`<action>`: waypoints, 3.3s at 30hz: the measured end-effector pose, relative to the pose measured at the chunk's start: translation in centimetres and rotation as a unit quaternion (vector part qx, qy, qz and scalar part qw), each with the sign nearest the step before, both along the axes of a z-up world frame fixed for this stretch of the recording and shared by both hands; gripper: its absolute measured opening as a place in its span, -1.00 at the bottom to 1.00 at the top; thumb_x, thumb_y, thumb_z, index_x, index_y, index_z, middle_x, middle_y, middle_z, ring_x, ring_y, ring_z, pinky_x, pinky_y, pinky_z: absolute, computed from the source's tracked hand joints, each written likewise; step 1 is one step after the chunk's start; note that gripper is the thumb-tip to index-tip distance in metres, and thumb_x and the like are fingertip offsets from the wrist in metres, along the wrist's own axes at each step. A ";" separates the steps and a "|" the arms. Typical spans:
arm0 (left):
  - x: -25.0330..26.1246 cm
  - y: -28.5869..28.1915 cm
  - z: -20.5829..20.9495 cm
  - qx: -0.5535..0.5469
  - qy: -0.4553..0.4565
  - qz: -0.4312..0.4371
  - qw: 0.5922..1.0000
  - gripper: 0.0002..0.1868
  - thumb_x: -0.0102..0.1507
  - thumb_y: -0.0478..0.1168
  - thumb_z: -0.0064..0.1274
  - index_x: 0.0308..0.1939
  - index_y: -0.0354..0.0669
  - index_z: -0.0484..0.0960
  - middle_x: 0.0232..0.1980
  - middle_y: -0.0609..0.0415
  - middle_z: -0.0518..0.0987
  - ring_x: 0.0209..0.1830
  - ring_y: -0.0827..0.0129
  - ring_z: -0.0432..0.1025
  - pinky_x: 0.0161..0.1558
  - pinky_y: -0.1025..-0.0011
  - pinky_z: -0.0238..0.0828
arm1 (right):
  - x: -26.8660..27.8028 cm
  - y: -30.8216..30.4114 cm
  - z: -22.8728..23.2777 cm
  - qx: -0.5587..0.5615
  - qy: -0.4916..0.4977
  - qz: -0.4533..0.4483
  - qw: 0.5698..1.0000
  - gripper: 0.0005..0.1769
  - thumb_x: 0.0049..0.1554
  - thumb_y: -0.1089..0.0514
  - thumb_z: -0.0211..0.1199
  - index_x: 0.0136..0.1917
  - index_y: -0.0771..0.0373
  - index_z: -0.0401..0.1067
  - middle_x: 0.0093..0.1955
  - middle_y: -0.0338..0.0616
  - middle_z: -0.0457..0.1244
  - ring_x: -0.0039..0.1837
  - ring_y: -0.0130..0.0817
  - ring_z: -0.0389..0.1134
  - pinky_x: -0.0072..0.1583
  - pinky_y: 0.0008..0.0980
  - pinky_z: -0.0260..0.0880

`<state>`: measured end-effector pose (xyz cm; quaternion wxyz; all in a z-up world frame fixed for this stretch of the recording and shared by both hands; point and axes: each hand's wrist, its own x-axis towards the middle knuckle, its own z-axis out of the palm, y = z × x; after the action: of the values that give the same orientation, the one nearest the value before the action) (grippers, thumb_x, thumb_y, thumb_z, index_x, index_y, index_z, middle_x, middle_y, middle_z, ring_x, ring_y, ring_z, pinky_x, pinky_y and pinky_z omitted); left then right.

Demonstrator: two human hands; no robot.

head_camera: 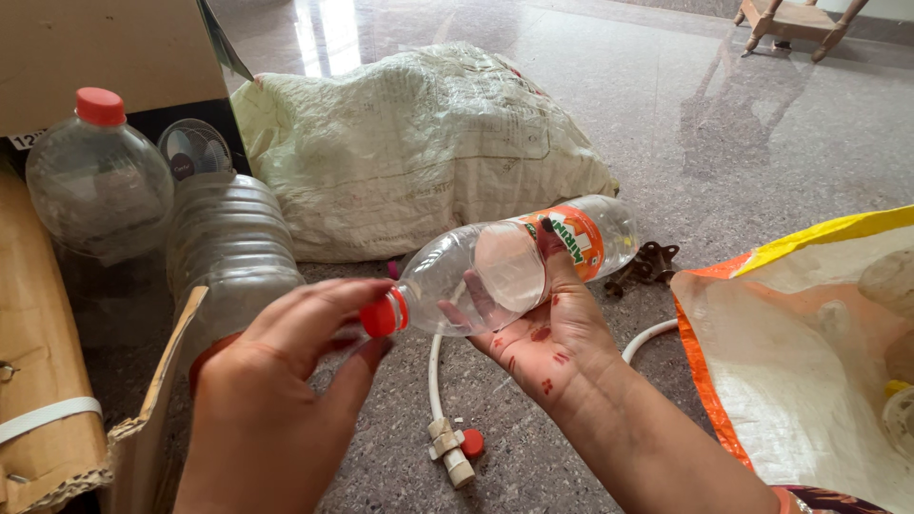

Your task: The person handles various plastic bottles and white PVC plumbing fittings on the floor. They open and close bottle caps, place bottles into a large sack, and connect several white pipe fittings together by hand.

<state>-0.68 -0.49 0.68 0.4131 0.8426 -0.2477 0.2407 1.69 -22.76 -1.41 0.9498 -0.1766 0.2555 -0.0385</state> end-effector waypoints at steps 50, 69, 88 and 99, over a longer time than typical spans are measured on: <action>0.2 4.5 3.5 -0.237 0.119 0.021 0.964 -0.64 0.42 -0.03 -0.03 0.04 -0.29 0.59 -0.29 0.07 0.64 -0.42 0.47 0.58 -0.42 0.47 0.62 | -3.6 4.4 2.4 -0.917 -0.254 -0.042 0.306 0.20 -0.18 -0.23 0.59 0.53 0.17 0.03 0.39 0.04 0.19 0.47 0.05 0.16 0.45 0.18 -0.01; 0.4 3.9 3.1 -0.127 0.086 0.035 0.987 -0.57 0.29 -0.05 0.13 0.19 -0.11 0.65 0.08 0.06 0.64 -0.12 0.44 0.59 -0.20 0.52 0.56 | -2.8 5.2 -1.0 -0.876 -0.231 0.087 0.415 0.16 -0.20 -0.08 0.64 0.48 0.13 0.02 0.38 0.08 0.23 0.41 0.13 0.24 0.39 0.06 0.23; -0.6 4.0 3.9 -0.034 0.100 0.073 0.992 -0.73 0.33 -0.13 0.12 0.01 -0.23 0.68 -0.24 0.01 0.68 -0.39 0.45 0.58 -0.35 0.45 0.49 | -2.2 4.5 -1.2 -0.913 -0.185 0.074 0.356 0.12 -0.22 -0.03 0.63 0.45 0.13 0.06 0.31 0.05 0.22 0.37 0.03 0.25 0.35 0.06 0.22; -1.0 3.5 4.2 -0.078 0.086 0.032 0.993 -0.66 0.30 -0.11 0.17 0.11 -0.17 0.69 -0.39 0.08 0.61 -0.58 0.50 0.49 -0.52 0.49 0.42 | -2.3 4.0 0.6 -0.910 -0.170 0.089 0.369 0.05 -0.20 -0.04 0.60 0.42 0.15 0.10 0.26 0.00 0.23 0.35 -0.04 0.24 0.37 0.01 0.21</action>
<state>-1.69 2.99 4.88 0.4897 0.8327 -0.1643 0.1996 -0.64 -18.78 -0.85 0.2364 -0.9451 -0.1175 -0.1924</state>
